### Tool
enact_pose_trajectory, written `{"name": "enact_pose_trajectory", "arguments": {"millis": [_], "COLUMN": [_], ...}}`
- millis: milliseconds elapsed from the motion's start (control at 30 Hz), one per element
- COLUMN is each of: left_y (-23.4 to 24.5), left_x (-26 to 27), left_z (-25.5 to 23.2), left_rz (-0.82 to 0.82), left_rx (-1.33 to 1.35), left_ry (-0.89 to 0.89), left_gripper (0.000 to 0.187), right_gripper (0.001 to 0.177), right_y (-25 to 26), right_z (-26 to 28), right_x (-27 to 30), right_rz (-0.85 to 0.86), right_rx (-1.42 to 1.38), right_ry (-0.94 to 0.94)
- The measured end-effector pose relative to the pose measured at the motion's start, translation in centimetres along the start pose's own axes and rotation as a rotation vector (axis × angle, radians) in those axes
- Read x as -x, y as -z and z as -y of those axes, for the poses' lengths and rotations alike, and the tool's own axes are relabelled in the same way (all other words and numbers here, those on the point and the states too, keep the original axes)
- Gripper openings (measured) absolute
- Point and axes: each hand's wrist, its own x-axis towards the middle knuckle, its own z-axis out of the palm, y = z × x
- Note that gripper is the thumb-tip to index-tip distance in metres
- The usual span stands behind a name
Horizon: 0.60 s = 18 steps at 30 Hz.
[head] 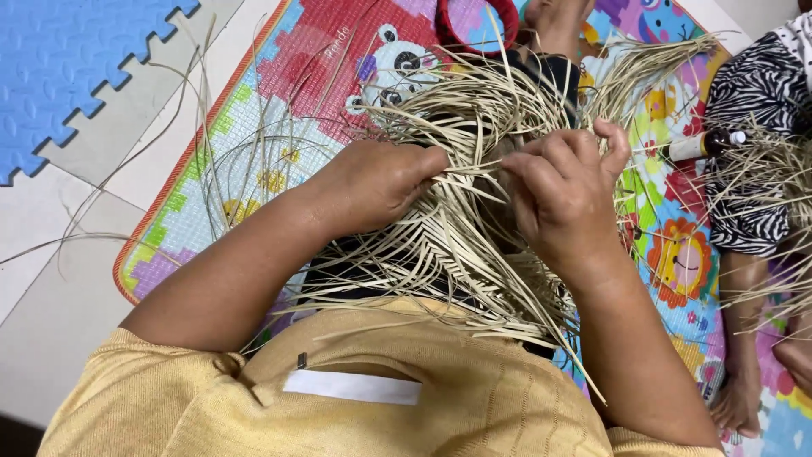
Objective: Weaving natural plant fibers around a central core to create a circular object, likely a basket or hat.
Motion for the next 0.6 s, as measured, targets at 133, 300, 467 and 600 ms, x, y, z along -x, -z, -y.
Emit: {"name": "enact_pose_trajectory", "arguments": {"millis": [133, 300, 467, 600], "left_y": [-0.8, -2.8, -2.0, 0.6], "left_x": [-0.2, -0.4, -0.7, -1.3], "left_z": [0.6, 1.2, 1.2, 3.6], "left_rz": [-0.016, -0.132, -0.034, -0.447], "left_rx": [-0.041, 0.010, 0.042, 0.276], "left_ry": [-0.011, -0.137, 0.026, 0.218], "left_gripper": [0.014, 0.031, 0.022, 0.016], "right_gripper": [0.008, 0.007, 0.009, 0.013], "right_y": [-1.4, -5.4, 1.2, 3.3], "right_z": [-0.8, -0.4, -5.8, -3.8], "right_x": [1.2, 2.7, 2.1, 3.3], "right_rz": [0.000, 0.012, -0.541, -0.294], "right_rx": [-0.106, -0.279, -0.939, -0.541], "right_ry": [0.010, -0.016, -0.622, -0.413]}}
